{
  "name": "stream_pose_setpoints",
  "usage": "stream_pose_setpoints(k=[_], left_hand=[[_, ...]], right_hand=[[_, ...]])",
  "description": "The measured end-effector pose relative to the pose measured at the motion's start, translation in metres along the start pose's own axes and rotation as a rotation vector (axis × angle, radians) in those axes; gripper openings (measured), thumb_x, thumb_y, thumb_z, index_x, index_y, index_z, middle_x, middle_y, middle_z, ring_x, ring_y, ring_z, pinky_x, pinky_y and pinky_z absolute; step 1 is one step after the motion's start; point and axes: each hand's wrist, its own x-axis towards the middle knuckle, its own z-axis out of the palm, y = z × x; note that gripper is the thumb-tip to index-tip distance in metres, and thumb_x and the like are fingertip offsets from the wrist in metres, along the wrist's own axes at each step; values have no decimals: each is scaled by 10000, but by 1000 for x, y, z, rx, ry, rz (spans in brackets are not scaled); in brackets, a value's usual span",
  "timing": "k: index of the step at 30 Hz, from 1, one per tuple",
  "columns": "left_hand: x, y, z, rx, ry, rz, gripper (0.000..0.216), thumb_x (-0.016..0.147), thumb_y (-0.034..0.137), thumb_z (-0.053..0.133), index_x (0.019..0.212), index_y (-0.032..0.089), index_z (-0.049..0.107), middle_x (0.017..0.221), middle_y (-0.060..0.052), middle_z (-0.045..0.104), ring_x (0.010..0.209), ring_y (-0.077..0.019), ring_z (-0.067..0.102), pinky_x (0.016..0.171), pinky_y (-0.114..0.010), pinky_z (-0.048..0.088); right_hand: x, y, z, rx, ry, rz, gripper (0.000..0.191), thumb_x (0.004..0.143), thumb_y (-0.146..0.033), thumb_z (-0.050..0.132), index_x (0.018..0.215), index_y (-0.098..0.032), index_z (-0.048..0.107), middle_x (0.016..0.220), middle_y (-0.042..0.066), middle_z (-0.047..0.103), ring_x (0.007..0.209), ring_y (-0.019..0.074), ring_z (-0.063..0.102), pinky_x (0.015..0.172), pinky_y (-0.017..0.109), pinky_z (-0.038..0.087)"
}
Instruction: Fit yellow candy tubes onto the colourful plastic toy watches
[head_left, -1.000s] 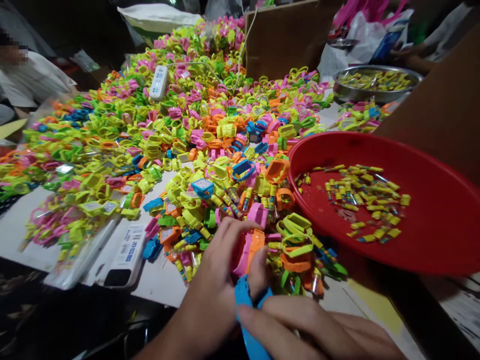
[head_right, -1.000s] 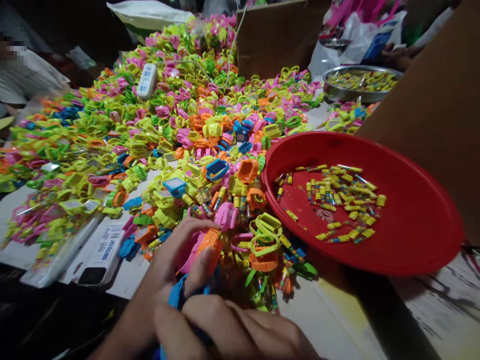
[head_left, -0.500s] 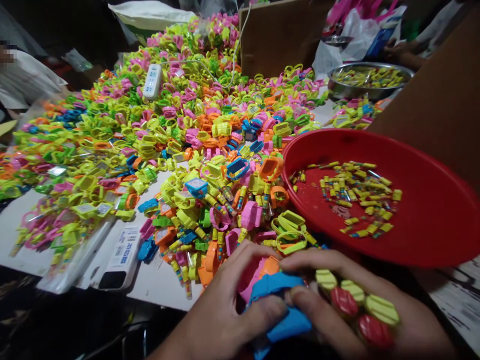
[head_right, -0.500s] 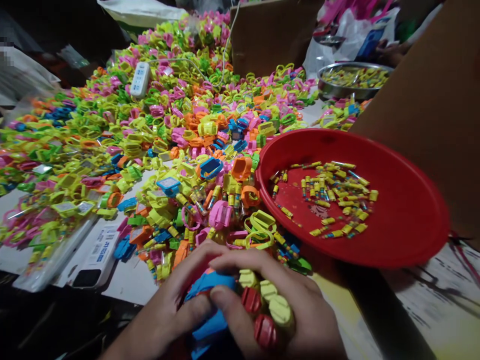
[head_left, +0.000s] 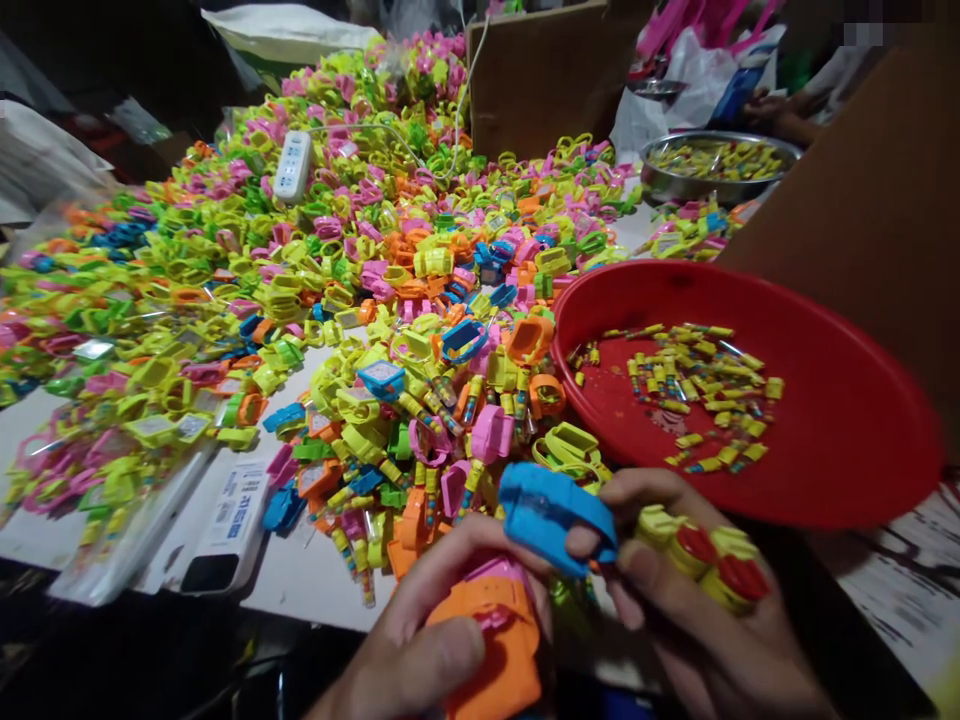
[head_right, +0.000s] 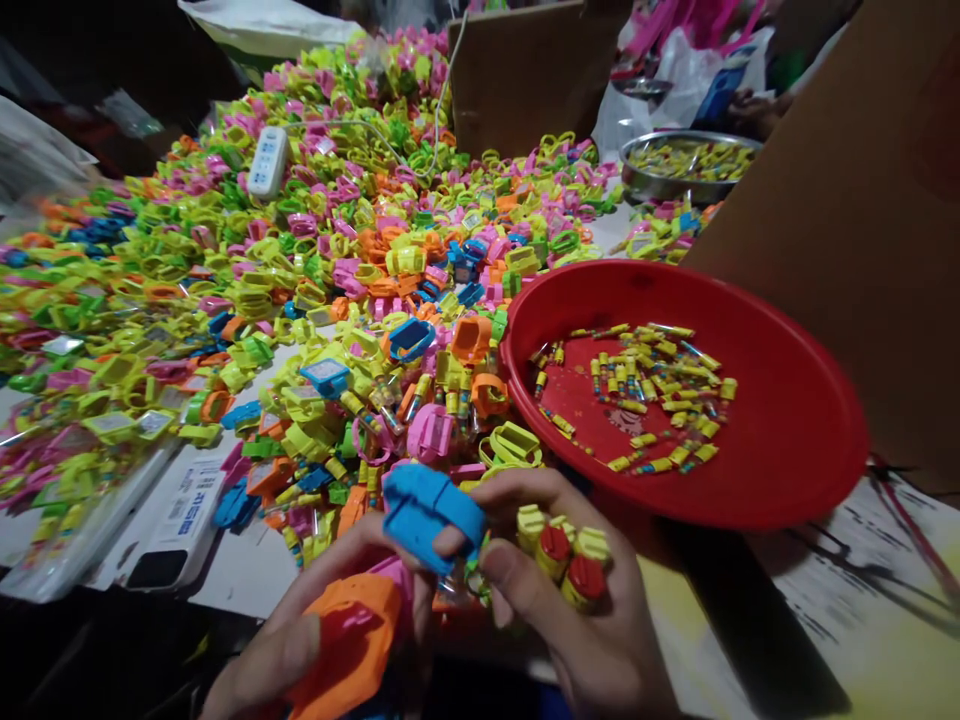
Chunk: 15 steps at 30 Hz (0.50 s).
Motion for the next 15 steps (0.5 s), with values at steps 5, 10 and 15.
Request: stream_pose_setpoints(k=[5, 10, 15], left_hand=[[-1, -10, -2, -84, -56, 39, 456, 969, 495, 763, 1324, 224, 673, 1040, -35, 654, 844, -109, 635, 759, -194, 501], [6, -10, -3, -43, -53, 149, 469, 992, 492, 738, 1401, 294, 625, 1088, -32, 679, 888, -132, 666, 808, -236, 543], [5, -9, 0, -79, 0, 86, 575, 950, 488, 777, 1483, 388, 585, 1128, -49, 715, 946, -210, 736, 818, -309, 555]], right_hand=[[1, 9, -3, 49, -139, -61, 218, 853, -394, 947, 1005, -318, 811, 754, -40, 716, 628, 64, 621, 615, 72, 514], [-8, 22, -4, -325, -109, -483, 296, 1015, -295, 794, 1256, -456, 732, 988, -85, 822, 926, 122, 763, 892, 151, 590], [-1, 33, -9, -575, -174, -929, 225, 1039, -169, 708, 1219, -303, 723, 898, -13, 743, 763, 168, 669, 718, 281, 574]])
